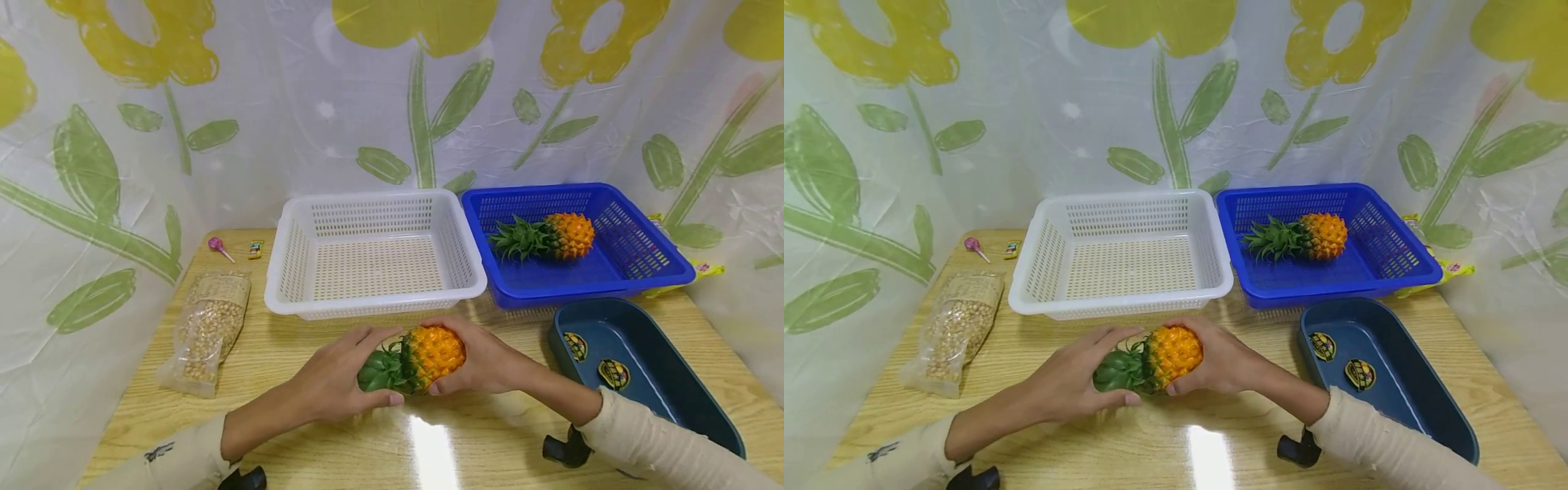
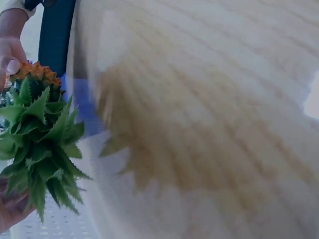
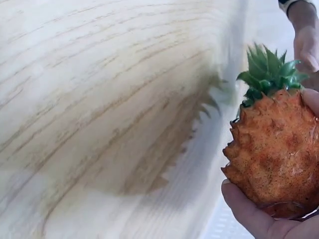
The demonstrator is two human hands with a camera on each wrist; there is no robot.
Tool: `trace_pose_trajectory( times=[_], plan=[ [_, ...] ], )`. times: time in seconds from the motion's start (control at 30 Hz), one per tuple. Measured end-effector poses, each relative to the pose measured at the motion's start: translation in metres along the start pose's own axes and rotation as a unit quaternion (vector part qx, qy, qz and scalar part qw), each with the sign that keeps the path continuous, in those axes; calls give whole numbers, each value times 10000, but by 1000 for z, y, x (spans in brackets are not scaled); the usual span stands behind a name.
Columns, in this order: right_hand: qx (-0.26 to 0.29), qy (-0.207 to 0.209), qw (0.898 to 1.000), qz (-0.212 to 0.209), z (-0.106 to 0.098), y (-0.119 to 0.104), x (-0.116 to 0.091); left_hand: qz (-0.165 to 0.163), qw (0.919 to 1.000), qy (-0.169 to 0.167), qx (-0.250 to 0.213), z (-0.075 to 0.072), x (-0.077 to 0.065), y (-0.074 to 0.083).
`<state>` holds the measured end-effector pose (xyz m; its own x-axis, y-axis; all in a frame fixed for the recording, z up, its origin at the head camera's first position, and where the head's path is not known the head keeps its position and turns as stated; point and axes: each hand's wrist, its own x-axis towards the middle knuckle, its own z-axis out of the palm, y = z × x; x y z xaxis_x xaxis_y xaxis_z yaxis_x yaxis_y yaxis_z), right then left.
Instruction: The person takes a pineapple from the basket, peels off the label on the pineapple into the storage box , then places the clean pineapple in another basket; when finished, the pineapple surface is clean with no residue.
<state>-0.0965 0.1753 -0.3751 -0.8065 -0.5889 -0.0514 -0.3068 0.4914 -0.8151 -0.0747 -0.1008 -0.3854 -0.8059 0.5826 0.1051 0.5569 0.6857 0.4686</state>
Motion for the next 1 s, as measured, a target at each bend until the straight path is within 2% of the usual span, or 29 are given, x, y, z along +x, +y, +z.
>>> trace_pose_trajectory(
  times=[0.13, 0.27, 0.63, 0.9, 1.0],
  plan=[
    [19, 4, 10000, -42, -7, 0, -5, -3, 9999, 76, -65, -10, 0, 3],
    [67, 74, 9999, -136, -15, 0, -9, 131, 9995, 302, 23, -20, 2, 4],
    [133, 240, 9991, -331, -34, 1, -20, 459, 9959, 774, -27, -47, 10, -5],
    [156, 298, 9990, -295, -50, 2, -26, 489, 9924, 1130, -90, -61, 19, -20],
    [150, 295, 9992, -222, -57, 2, -29, 402, 9922, 1177, -103, -66, 23, -27]
  ],
)
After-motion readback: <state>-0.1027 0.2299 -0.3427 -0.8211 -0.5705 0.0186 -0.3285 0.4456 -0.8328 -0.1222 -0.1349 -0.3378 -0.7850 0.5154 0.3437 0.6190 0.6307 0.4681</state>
